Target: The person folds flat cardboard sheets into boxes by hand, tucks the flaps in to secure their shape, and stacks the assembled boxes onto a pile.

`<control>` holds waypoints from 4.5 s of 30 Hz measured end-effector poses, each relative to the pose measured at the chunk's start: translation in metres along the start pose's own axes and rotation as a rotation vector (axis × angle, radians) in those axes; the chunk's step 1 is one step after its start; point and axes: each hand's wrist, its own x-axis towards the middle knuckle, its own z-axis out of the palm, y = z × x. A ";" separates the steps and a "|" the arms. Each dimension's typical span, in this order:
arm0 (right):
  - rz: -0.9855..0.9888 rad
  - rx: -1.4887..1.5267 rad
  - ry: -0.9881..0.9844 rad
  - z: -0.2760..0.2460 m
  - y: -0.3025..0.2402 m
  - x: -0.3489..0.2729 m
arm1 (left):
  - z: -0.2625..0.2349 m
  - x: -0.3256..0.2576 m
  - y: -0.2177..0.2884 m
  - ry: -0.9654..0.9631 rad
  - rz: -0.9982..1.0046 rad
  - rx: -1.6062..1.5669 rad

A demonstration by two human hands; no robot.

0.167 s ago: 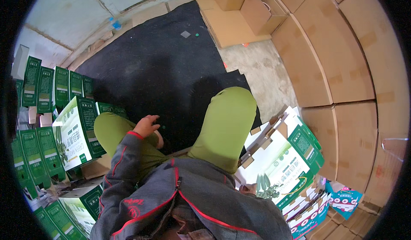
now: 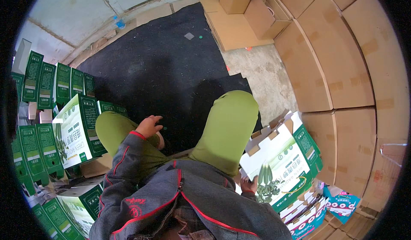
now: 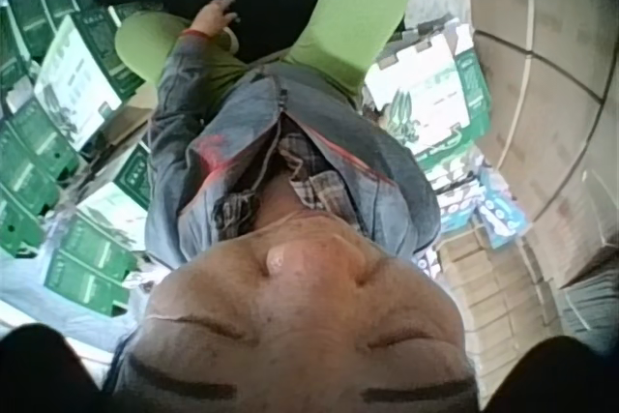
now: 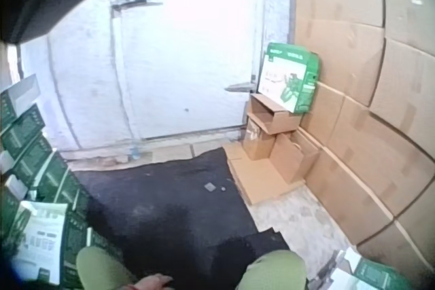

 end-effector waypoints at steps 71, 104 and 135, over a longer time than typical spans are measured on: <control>-1.620 -1.714 -0.771 0.567 0.184 -0.102 | -0.107 -0.026 0.014 0.734 0.359 -1.056; -0.442 -1.501 -1.086 0.540 0.134 -0.142 | -0.159 -0.013 0.023 1.168 -0.249 0.422; -0.798 -2.214 -1.475 0.537 0.158 -0.125 | -0.138 -0.023 0.011 0.655 0.183 0.136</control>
